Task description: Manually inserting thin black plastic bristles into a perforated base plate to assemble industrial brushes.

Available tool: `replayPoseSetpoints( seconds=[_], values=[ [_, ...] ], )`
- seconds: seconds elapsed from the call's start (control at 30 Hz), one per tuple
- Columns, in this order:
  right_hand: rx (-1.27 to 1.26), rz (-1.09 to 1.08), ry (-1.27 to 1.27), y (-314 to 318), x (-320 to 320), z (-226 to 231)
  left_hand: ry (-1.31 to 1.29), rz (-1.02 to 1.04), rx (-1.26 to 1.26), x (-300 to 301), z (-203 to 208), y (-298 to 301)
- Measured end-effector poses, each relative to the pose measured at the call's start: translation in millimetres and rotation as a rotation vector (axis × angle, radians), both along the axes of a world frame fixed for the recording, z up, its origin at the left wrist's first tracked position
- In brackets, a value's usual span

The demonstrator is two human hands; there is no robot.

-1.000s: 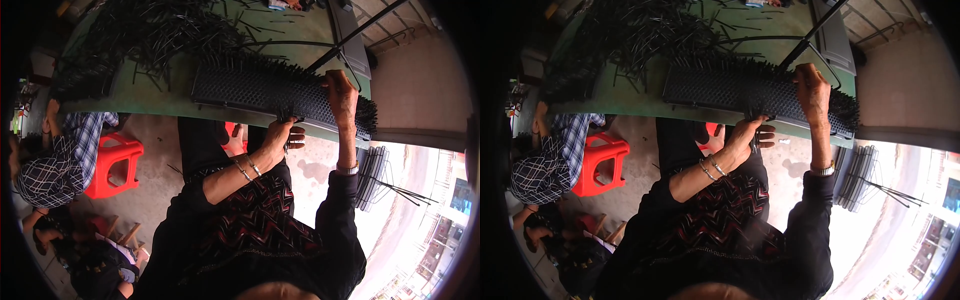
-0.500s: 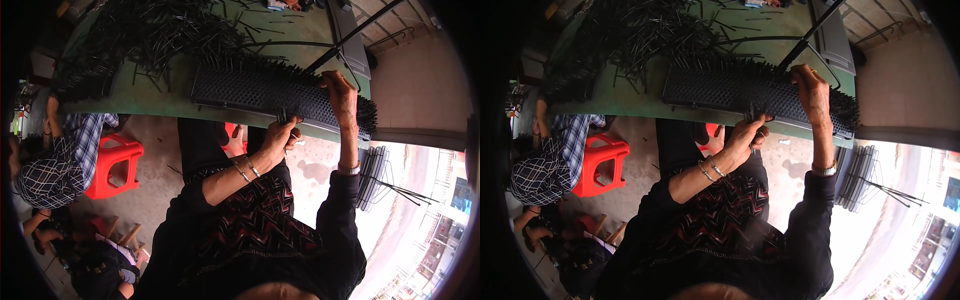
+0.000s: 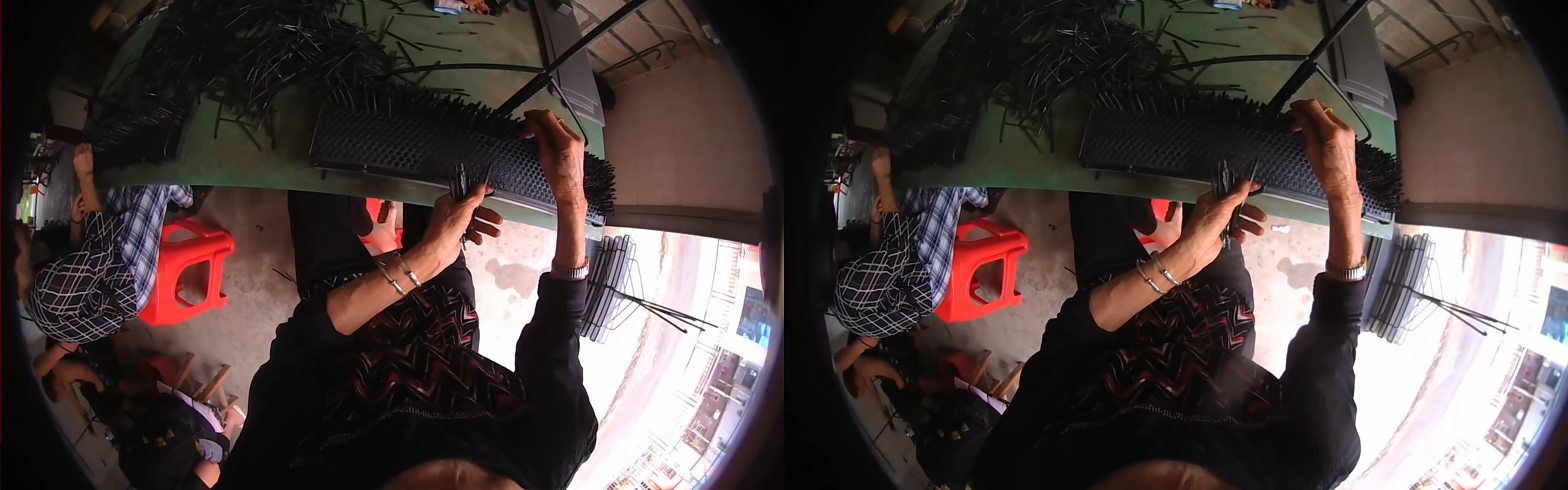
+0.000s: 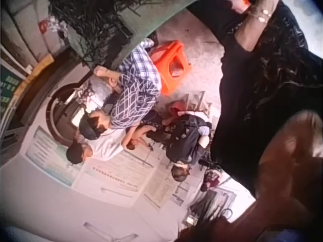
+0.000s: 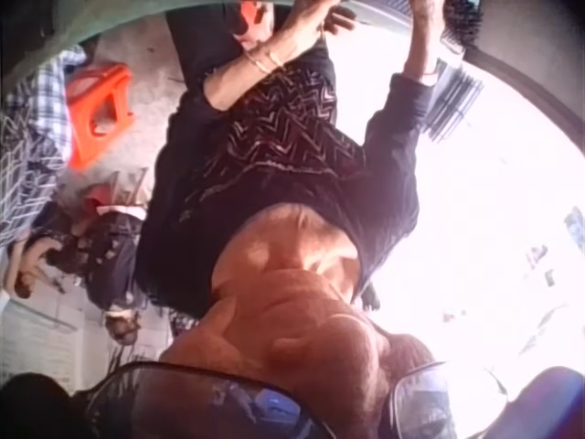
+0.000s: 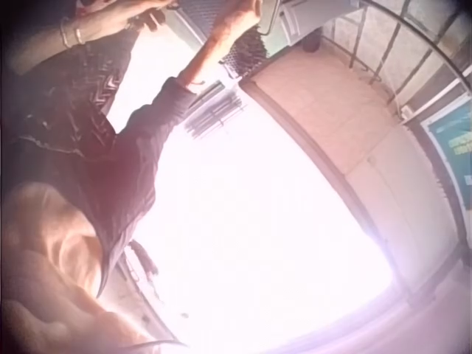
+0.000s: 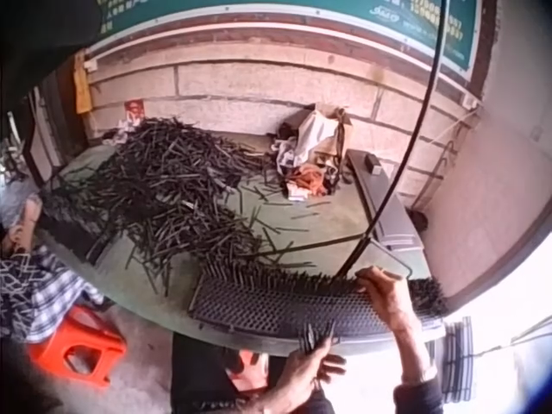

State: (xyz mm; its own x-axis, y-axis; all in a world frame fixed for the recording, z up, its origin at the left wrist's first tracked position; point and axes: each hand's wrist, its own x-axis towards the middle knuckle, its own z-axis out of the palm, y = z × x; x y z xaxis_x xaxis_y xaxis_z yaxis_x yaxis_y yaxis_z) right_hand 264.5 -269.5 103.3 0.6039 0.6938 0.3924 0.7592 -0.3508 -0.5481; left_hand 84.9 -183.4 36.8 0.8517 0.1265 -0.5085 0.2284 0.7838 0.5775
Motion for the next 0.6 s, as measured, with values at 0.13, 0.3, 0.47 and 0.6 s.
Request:
replayPoseSetpoints(
  seconds=[0.13, 0.3, 0.47, 0.6],
  values=[
    [-0.004, 0.006, 0.020, 0, -1, 5, -0.005, 0.000, 0.000, 0, 3, -2],
    [-0.009, 0.063, 0.095, -1, 0, 4, 0.005, 0.014, -0.027, 2, 2, -3],
    [-0.070, 0.059, 0.106, -2, 10, -11, -0.003, 0.035, -0.022, 4, 0, -6],
    [-0.091, 0.023, -0.245, 2, 5, -24, -0.003, 0.066, -0.037, 4, -2, -3]
  ],
)
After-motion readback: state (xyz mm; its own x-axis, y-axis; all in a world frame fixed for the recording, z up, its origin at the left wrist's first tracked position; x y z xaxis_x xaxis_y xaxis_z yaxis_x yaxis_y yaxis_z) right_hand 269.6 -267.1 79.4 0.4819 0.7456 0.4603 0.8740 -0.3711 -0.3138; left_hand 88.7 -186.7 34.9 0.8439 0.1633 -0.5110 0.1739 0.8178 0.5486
